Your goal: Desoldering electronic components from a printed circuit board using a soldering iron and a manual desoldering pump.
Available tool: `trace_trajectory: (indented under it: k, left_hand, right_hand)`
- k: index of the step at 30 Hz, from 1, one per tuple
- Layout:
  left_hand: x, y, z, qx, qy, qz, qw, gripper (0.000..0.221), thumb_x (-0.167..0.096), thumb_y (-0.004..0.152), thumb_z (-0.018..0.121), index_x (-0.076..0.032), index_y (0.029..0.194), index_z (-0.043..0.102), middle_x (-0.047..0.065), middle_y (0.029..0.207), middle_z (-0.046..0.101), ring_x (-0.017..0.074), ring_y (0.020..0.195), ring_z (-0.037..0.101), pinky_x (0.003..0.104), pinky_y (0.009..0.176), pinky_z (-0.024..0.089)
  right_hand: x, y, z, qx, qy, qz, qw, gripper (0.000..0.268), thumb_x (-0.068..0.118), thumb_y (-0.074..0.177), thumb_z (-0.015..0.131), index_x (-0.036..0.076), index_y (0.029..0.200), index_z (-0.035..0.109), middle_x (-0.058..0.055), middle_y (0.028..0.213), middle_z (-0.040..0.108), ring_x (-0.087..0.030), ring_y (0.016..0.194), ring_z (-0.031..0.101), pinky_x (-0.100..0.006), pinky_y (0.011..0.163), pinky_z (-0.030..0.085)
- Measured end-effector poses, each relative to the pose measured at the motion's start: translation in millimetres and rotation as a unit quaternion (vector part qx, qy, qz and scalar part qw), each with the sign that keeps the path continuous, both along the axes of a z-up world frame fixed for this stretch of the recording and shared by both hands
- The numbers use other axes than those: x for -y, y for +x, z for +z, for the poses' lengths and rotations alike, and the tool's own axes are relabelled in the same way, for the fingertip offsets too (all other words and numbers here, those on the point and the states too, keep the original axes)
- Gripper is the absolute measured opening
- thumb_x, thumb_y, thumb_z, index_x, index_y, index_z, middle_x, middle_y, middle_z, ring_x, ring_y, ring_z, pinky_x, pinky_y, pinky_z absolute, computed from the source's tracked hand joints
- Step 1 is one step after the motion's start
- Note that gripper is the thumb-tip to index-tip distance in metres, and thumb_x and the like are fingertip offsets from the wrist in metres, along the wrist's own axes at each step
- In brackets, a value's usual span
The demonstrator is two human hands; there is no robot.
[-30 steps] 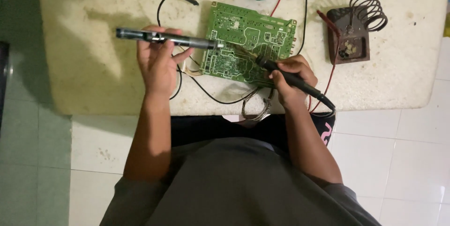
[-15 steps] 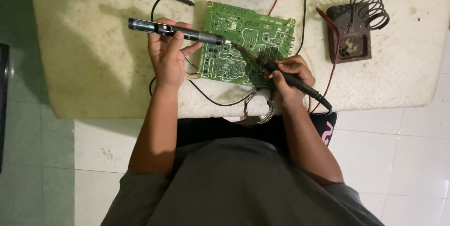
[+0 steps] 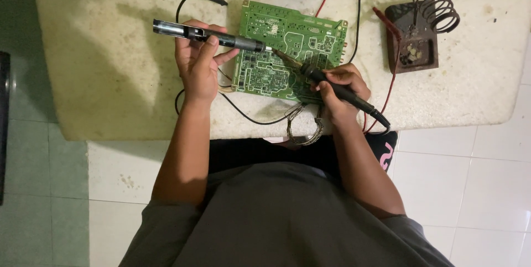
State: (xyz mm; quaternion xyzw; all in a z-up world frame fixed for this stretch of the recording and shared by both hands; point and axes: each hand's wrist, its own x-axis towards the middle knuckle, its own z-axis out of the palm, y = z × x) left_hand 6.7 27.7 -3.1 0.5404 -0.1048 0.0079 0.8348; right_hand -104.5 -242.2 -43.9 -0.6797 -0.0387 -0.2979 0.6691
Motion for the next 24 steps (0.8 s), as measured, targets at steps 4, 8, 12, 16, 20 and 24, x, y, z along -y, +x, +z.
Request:
trace_trajectory:
  k: [4, 8, 12, 16, 20, 24]
  left_hand:
    - [0, 2, -5, 0.007, -0.011, -0.005, 1.000, 0.021, -0.010, 0.106, 0.064, -0.018, 0.123, 0.053, 0.009, 0.119, 0.066, 0.0263, 0.121, 0.066, 0.045, 0.083, 0.069]
    - [-3, 3, -2, 0.006, 0.000, -0.004, 1.000, 0.020, -0.013, 0.106, 0.065, -0.018, 0.122, 0.054, 0.010, 0.119, 0.065, 0.0252, 0.121, 0.064, 0.045, 0.083, 0.069]
    - [-3, -3, 0, 0.001, 0.014, -0.004, 1.000, 0.019, -0.010, 0.106, 0.064, -0.017, 0.121, 0.054, 0.011, 0.118, 0.066, 0.0265, 0.115, 0.067, 0.041, 0.082, 0.070]
    - [-15, 0, -7, -0.024, -0.051, 0.003, 0.998, 0.020, -0.016, 0.106, 0.066, -0.016, 0.124, 0.057, 0.008, 0.116, 0.068, 0.0257, 0.111, 0.068, 0.046, 0.081, 0.069]
    - [-27, -4, -12, -0.139, -0.038, 0.007, 0.990, 0.024, -0.030, 0.102, 0.064, -0.014, 0.115, 0.053, 0.012, 0.096, 0.071, 0.0227, 0.100, 0.075, 0.052, 0.098, 0.065]
    - [-23, -13, -31, -0.169, -0.026, -0.043, 0.984, 0.020, -0.021, 0.099, 0.068, -0.009, 0.109, 0.056, 0.017, 0.085, 0.071, 0.0281, 0.098, 0.078, 0.051, 0.094, 0.064]
  right_hand:
    - [2, 0, -3, 0.008, 0.000, 0.005, 1.000, 0.016, 0.004, 0.094, 0.075, -0.002, 0.091, 0.060, -0.021, 0.097, 0.061, -0.031, 0.076, 0.069, -0.037, 0.065, 0.066]
    - [2, 1, -2, -0.003, -0.025, -0.016, 1.000, 0.015, 0.002, 0.093, 0.076, 0.000, 0.090, 0.062, -0.019, 0.095, 0.062, -0.028, 0.080, 0.068, -0.036, 0.074, 0.061]
    - [-5, 1, 1, 0.006, 0.061, -0.003, 0.998, 0.013, 0.000, 0.092, 0.074, -0.002, 0.092, 0.061, -0.017, 0.096, 0.057, -0.030, 0.070, 0.066, -0.038, 0.064, 0.065]
    - [-7, 4, -1, -0.024, 0.188, -0.044, 0.981, 0.009, -0.001, 0.083, 0.073, 0.001, 0.085, 0.064, -0.019, 0.094, 0.059, -0.029, 0.078, 0.063, -0.037, 0.056, 0.064]
    - [13, 12, -34, 0.043, 0.292, 0.004, 0.955, 0.018, -0.002, 0.083, 0.074, -0.007, 0.088, 0.057, -0.028, 0.085, 0.058, -0.030, 0.056, 0.061, -0.036, 0.043, 0.055]
    - [15, 12, -38, 0.047, 0.298, 0.023, 0.953, 0.016, -0.003, 0.083, 0.072, -0.005, 0.089, 0.057, -0.028, 0.086, 0.058, -0.030, 0.056, 0.061, -0.038, 0.044, 0.054]
